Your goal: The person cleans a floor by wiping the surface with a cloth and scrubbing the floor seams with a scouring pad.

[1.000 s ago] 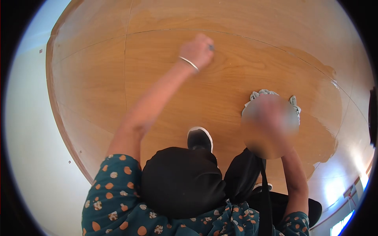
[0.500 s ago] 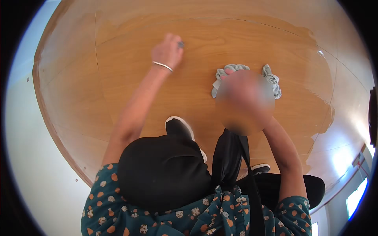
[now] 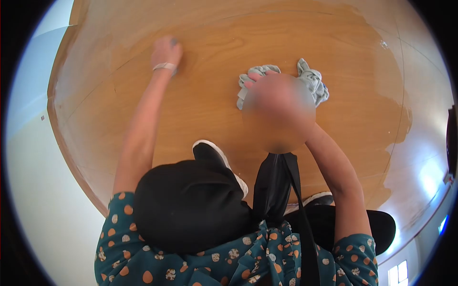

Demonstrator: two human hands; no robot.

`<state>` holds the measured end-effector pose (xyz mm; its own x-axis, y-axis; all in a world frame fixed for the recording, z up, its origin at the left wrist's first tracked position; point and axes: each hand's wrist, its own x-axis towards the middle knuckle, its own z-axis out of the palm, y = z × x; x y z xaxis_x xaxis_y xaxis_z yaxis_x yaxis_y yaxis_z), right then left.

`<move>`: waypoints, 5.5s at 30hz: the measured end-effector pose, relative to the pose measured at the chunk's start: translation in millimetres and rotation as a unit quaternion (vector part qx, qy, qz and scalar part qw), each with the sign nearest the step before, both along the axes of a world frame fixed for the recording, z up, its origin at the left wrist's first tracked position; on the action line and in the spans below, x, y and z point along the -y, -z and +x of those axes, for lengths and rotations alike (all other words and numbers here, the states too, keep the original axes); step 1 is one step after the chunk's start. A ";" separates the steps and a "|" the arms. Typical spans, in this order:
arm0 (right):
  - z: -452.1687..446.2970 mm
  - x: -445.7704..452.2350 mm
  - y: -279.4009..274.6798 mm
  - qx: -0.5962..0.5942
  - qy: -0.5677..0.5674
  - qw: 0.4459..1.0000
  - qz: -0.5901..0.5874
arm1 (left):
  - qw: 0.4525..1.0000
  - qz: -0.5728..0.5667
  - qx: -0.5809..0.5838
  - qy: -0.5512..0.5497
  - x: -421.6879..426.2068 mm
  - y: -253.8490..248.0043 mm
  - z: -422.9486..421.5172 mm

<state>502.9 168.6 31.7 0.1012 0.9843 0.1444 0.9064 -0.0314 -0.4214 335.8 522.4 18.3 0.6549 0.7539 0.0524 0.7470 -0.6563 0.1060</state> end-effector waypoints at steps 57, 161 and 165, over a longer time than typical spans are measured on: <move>210.3 -76.8 26.7 0.239 0.237 0.942 0.012 | 0.986 -0.145 -0.046 -0.067 101.6 -34.4 -78.3; 248.0 357.6 -68.8 0.050 0.353 0.930 -0.087 | 0.998 -0.028 -0.039 0.031 100.9 -70.9 54.9; 247.4 357.4 -68.1 0.030 0.377 0.920 -0.099 | 0.993 0.044 -0.083 -0.070 67.3 -69.3 55.9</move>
<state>750.2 -188.8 99.9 0.7638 0.6455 -0.0026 0.6174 -0.7317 -0.2888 391.7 455.1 87.7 0.5488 0.8357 0.0216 0.8342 -0.5457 -0.0794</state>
